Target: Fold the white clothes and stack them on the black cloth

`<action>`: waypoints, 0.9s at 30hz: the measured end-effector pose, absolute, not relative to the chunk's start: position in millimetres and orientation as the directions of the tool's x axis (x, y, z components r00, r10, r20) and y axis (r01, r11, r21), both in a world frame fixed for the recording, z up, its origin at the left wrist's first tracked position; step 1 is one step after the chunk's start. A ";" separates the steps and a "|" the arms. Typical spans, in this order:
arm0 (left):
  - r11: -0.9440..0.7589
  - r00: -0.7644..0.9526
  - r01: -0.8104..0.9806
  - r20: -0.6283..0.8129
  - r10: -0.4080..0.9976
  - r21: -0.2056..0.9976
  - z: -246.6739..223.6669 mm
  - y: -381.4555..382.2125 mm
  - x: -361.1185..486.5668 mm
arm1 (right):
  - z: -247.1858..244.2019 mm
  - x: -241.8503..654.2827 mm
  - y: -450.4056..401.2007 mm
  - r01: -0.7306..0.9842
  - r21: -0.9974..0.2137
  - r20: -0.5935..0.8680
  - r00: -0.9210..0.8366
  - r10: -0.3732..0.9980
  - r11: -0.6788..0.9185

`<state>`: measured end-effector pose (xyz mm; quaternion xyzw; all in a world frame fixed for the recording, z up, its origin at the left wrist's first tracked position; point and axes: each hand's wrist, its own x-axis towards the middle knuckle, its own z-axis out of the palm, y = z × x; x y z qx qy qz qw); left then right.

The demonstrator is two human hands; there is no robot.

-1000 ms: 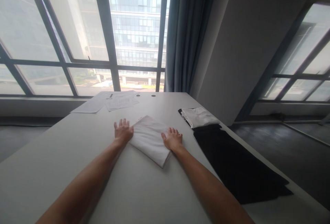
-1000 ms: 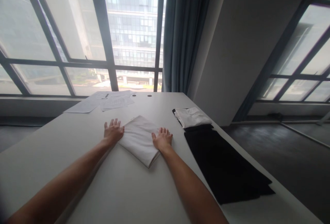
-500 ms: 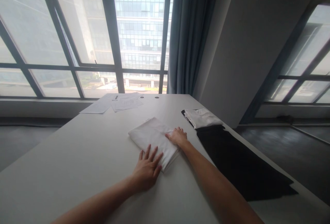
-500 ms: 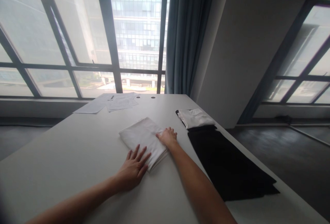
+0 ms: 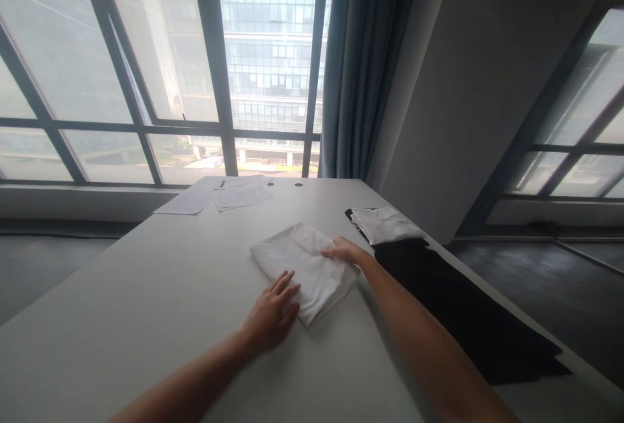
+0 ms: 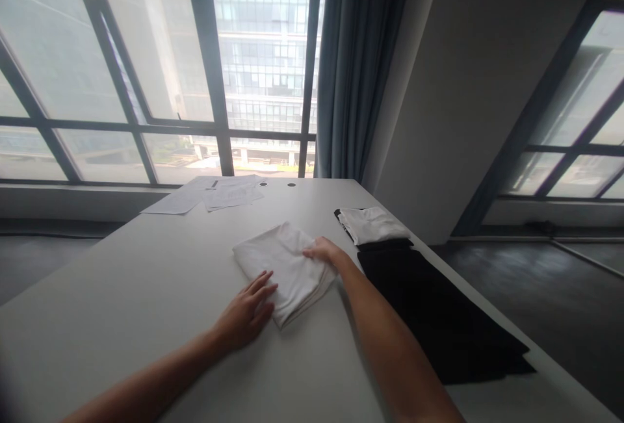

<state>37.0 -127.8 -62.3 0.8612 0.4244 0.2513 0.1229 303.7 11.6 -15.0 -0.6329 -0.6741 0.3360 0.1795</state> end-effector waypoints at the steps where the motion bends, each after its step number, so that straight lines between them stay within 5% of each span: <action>1: -0.582 0.478 0.690 0.334 0.812 0.429 -63.4 -126.4 37.5 | -11.3 305.2 8.5 0.741 -0.671 -0.168 -0.152 0.974 0.000; 16: -0.485 0.452 0.825 0.175 0.875 0.290 -61.5 -127.7 40.0 | 72.8 394.3 -75.5 0.798 -0.512 0.376 -0.125 0.918 0.318; 21: -0.478 0.448 0.834 0.170 0.878 0.275 -59.5 -129.1 39.7 | 85.6 470.0 -103.4 0.766 -0.619 0.353 0.074 0.933 0.174; 27: -0.497 0.460 0.827 0.192 0.867 0.263 -61.4 -127.7 39.5 | 48.1 538.9 -137.1 0.534 -0.831 0.128 0.451 0.883 -0.153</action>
